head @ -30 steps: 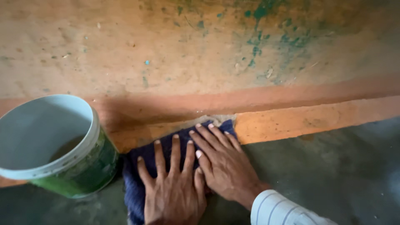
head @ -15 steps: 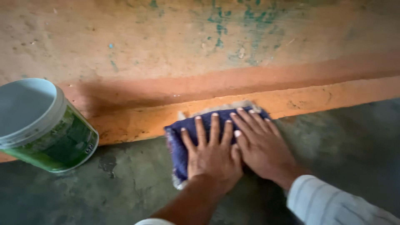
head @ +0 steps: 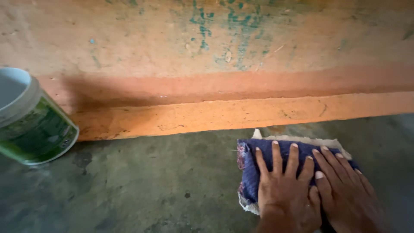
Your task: The person wipes a concrete floor with a cloth, frequently rinsing and wringing the cloth in a bucket of water.
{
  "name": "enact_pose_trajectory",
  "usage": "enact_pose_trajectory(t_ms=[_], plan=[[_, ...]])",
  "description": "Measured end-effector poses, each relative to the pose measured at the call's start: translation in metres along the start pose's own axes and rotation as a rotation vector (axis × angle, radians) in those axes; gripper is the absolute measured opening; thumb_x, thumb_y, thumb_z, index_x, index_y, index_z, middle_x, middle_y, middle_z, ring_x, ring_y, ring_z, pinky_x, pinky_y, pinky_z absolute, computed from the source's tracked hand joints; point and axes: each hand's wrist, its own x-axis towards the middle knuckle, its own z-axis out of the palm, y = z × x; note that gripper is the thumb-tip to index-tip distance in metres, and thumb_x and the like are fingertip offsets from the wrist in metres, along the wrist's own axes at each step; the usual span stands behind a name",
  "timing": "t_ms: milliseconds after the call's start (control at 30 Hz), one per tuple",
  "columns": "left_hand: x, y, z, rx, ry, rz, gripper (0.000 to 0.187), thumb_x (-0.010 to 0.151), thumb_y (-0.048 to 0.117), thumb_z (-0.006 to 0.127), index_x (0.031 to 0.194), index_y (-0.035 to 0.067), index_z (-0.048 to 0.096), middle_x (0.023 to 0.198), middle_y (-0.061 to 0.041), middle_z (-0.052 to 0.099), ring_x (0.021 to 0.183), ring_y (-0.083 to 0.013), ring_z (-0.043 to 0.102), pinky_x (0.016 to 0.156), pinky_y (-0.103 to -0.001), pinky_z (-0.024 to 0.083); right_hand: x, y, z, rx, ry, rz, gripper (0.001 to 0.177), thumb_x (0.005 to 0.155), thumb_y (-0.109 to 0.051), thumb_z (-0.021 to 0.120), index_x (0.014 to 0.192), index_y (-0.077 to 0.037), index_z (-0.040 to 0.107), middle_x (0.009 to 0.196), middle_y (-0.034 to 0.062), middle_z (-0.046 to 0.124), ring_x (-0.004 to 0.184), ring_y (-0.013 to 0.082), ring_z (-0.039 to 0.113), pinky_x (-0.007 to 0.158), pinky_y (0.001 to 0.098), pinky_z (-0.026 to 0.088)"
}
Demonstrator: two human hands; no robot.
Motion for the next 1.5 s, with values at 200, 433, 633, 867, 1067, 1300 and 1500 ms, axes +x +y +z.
enact_pose_trajectory(t_ms=[200,433,633,867,1067,1300,1500], plan=[[0.015,-0.011,0.020,-0.033,0.147,0.092,0.070,0.088,0.047,0.043,0.152,0.018,0.033,0.166,-0.016,0.016,0.151,-0.0531,0.001,0.105,-0.085,-0.010,0.011,0.024,0.011,-0.114,0.182,-0.200,0.069,0.097,-0.048,0.039,0.160,-0.020,0.036,0.166,0.0035,0.037,0.147,0.0228,0.036,0.113,0.0406,0.033],[-0.009,-0.012,-0.012,-0.036,0.001,0.021,0.070,0.091,0.041,0.042,0.157,0.018,0.030,0.166,-0.015,0.015,0.151,-0.0489,0.000,0.112,-0.076,-0.011,0.006,-0.021,-0.018,-0.044,-0.103,0.058,0.066,0.096,-0.040,0.034,0.159,-0.024,0.032,0.165,0.0031,0.028,0.148,0.0252,0.026,0.114,0.0502,0.024],[-0.062,-0.061,-0.051,-0.165,0.110,-0.030,0.056,0.099,0.040,0.035,0.151,0.021,0.046,0.164,-0.008,0.030,0.156,-0.0374,0.010,0.121,-0.067,-0.007,-0.006,-0.105,-0.023,-0.039,-0.132,0.082,0.067,0.096,-0.043,0.033,0.160,-0.022,0.031,0.167,0.0032,0.025,0.150,0.0260,0.021,0.115,0.0526,0.022],[-0.140,-0.134,-0.109,-0.079,0.173,-0.129,0.057,0.095,0.036,0.042,0.150,0.019,0.046,0.163,-0.011,0.031,0.153,-0.0386,0.014,0.120,-0.066,-0.002,0.009,-0.222,-0.034,-0.089,-0.179,-0.066,0.068,0.098,-0.044,0.033,0.161,-0.017,0.028,0.168,0.0066,0.024,0.150,0.0292,0.020,0.115,0.0522,0.020],[-0.202,-0.191,-0.138,0.039,0.323,-0.246,0.064,0.092,0.036,0.045,0.150,0.009,0.041,0.161,-0.014,0.030,0.150,-0.0383,0.016,0.117,-0.064,0.001,0.013,-0.313,-0.037,-0.008,-0.080,-0.212,0.063,0.098,-0.042,0.034,0.154,-0.014,0.032,0.163,0.0081,0.030,0.150,0.0300,0.025,0.114,0.0518,0.024],[-0.286,-0.245,-0.171,0.101,0.369,-0.331,0.065,0.091,0.037,0.046,0.149,0.007,0.042,0.160,-0.015,0.031,0.150,-0.0385,0.016,0.117,-0.064,0.003,-0.001,-0.417,-0.048,0.032,-0.010,-0.355,0.070,0.095,-0.043,0.039,0.158,-0.014,0.035,0.160,0.0107,0.032,0.147,0.0319,0.027,0.113,0.0534,0.025],[-0.366,-0.275,-0.190,0.158,0.463,-0.387,0.065,0.091,0.036,0.049,0.149,0.006,0.043,0.159,-0.016,0.033,0.153,-0.0414,0.019,0.115,-0.064,0.006,-0.026,-0.497,-0.073,0.146,-0.018,-0.462,0.068,0.094,-0.041,0.041,0.155,-0.011,0.036,0.164,0.0123,0.032,0.151,0.0343,0.026,0.111,0.0547,0.023]])
